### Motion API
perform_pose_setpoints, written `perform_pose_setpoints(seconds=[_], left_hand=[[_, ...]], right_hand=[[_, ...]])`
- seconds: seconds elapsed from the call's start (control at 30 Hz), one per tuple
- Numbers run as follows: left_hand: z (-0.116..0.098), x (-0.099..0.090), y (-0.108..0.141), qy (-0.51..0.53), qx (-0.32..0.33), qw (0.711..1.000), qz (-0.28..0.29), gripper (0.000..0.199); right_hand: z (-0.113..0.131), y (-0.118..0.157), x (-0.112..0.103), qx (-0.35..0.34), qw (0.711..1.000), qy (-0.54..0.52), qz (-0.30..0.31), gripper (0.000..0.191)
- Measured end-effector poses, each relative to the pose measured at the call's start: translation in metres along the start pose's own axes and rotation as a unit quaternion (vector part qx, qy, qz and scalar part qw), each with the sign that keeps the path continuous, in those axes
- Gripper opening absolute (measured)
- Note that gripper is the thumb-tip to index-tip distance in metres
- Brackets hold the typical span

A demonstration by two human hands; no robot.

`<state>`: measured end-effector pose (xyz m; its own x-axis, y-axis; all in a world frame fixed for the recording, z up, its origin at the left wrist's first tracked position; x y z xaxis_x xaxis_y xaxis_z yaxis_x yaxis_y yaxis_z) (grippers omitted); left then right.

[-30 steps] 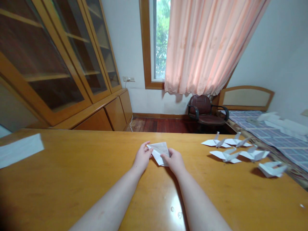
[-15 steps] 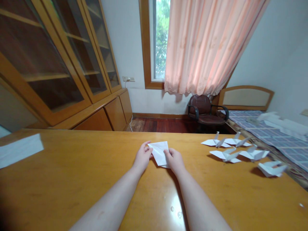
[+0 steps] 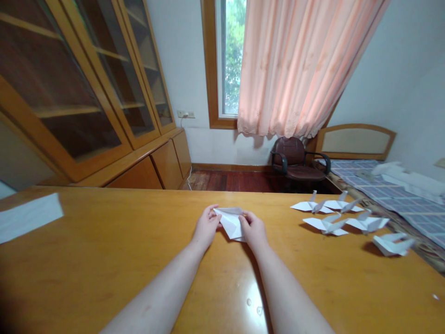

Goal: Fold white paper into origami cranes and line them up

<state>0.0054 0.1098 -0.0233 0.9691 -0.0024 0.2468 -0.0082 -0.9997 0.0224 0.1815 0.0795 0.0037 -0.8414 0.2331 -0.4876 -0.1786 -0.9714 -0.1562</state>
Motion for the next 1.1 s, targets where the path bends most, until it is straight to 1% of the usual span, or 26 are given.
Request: perform_pose_setpoints(seconds=[0.13,0.27,0.33,0.4,0.5,0.57,0.77,0.87,1.0,1.1], left_hand=[[0.003,-0.004,-0.002,-0.041,0.004,0.999,-0.013,0.040],[0.003,-0.006,-0.003,-0.097,0.021,0.995,-0.009,0.037],[0.003,-0.005,-0.002,-0.104,0.020,0.994,0.001,0.033],[0.002,-0.003,-0.001,-0.099,0.015,0.995,0.008,0.029],[-0.001,-0.002,0.000,-0.095,0.019,0.995,0.011,0.027],[-0.002,-0.002,0.000,-0.103,0.024,0.994,0.009,0.027],[-0.004,-0.002,0.000,-0.130,0.044,0.991,0.010,0.027],[-0.007,-0.003,0.001,-0.142,0.046,0.989,0.003,0.021],[-0.013,-0.005,0.002,-0.177,0.057,0.982,-0.014,0.012],[-0.011,-0.006,0.001,-0.163,0.058,0.985,-0.013,0.019]], right_hand=[[0.000,0.000,-0.002,-0.009,1.000,0.001,-0.012,0.028],[0.012,0.001,0.000,-0.074,0.997,-0.006,0.001,0.026],[0.015,0.001,-0.001,-0.084,0.996,-0.003,0.002,0.027],[0.015,0.002,-0.002,-0.080,0.997,0.000,0.000,0.027],[0.012,0.002,-0.002,-0.052,0.999,0.010,-0.004,0.026],[0.010,0.002,-0.003,-0.033,0.999,0.016,-0.003,0.027],[0.007,0.002,-0.003,-0.006,1.000,0.029,0.004,0.034],[0.002,0.002,-0.004,0.011,0.999,0.032,0.000,0.035],[0.003,0.004,-0.001,-0.003,0.999,0.041,0.005,0.035],[0.006,0.005,0.003,-0.015,0.999,0.045,0.025,0.035]])
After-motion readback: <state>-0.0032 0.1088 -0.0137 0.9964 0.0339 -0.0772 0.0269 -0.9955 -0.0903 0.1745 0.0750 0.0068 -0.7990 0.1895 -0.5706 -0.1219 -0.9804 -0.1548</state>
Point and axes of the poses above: each hand's wrist, its own y-axis away from the middle knuckle, its own x-axis out of the palm, z = x × y, the point moved 10 cm from there along -y, towards the middle knuckle, and after that the axes turned 7 degrees about y, right-handed, at the moved point
